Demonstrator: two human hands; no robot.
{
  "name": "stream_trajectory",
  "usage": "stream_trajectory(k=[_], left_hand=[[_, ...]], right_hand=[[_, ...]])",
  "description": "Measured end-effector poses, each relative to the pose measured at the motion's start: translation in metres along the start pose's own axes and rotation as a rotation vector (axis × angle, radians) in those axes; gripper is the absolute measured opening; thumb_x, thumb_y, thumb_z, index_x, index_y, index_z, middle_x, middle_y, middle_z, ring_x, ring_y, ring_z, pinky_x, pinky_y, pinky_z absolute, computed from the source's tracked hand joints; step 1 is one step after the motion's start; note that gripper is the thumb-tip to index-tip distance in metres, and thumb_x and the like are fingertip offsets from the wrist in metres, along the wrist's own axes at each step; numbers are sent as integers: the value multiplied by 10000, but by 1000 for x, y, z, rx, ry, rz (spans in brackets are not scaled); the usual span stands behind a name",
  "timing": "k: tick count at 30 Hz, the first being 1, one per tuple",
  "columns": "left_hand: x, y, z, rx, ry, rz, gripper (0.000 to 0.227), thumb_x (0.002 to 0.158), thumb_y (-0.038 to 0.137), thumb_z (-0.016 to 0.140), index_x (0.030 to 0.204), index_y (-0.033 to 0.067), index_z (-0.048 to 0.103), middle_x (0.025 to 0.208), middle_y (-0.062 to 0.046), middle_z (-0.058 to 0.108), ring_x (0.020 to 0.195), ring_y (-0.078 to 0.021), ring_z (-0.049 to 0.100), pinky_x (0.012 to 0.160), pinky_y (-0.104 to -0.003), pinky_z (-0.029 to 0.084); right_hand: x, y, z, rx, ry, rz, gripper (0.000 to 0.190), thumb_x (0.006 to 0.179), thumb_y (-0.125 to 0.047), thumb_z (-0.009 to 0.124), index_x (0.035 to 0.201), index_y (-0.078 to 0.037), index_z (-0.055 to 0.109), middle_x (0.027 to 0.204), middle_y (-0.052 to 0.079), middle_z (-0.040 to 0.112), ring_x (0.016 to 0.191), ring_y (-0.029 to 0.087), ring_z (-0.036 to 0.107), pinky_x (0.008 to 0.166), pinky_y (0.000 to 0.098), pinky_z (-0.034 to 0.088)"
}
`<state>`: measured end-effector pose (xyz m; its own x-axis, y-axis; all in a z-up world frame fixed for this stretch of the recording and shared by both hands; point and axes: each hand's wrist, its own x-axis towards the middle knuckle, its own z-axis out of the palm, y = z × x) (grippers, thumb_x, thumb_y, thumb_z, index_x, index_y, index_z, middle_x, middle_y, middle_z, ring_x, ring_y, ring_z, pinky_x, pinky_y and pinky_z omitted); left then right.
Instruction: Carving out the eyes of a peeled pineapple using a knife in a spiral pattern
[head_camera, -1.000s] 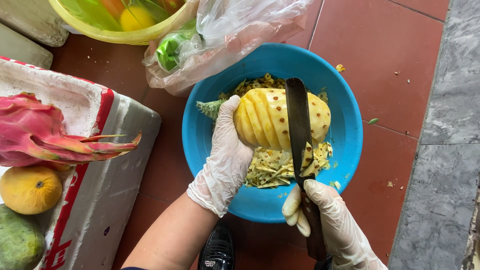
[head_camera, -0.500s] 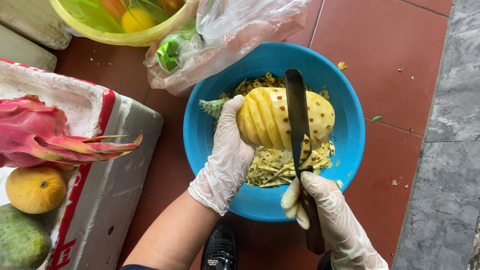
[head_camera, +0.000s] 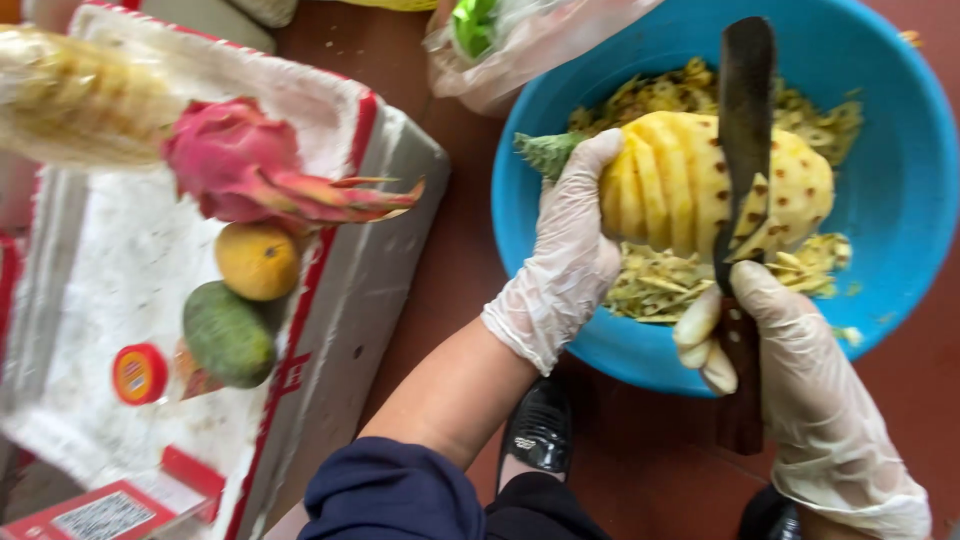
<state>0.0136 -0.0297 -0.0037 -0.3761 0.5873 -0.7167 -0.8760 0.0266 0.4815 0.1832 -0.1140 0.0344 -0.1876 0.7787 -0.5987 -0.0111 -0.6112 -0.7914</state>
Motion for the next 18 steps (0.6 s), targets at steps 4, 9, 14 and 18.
stream_trajectory(k=[4, 9, 14, 18], left_hand=[[4, -2, -4, -7, -45, 118, 320, 746, 126, 806, 1046, 97, 700, 1017, -66, 741, 921, -253, 717, 846, -417, 615], [7, -8, -14, -27, -122, 179, 296, 741, 91, 816, 1018, 105, 714, 1007, -39, 741, 924, -227, 716, 877, -402, 617], [9, -11, -18, 10, -183, 210, 370, 764, 105, 819, 1118, 76, 714, 1053, -100, 739, 924, -261, 721, 871, -407, 621], [20, -3, -23, 19, -92, 195, 360, 729, 79, 820, 1077, 52, 731, 1042, -110, 750, 905, -279, 728, 829, -401, 629]], right_hand=[[8, 5, 0, 11, -82, -63, 722, 1070, -569, 490, 751, 43, 703, 503, 214, 600, 333, 215, 419, 379, 344, 356], [-3, 7, 17, 53, 36, 22, 675, 1073, -529, 509, 800, 51, 721, 573, 224, 643, 391, 212, 473, 410, 305, 349], [-9, 13, 43, 131, 131, 93, 695, 1085, -506, 466, 812, 83, 713, 549, 245, 618, 406, 223, 488, 501, 287, 381], [-14, 21, 40, -99, -6, 35, 470, 996, -326, 598, 780, 63, 748, 633, 215, 708, 407, 225, 546, 440, 276, 394]])
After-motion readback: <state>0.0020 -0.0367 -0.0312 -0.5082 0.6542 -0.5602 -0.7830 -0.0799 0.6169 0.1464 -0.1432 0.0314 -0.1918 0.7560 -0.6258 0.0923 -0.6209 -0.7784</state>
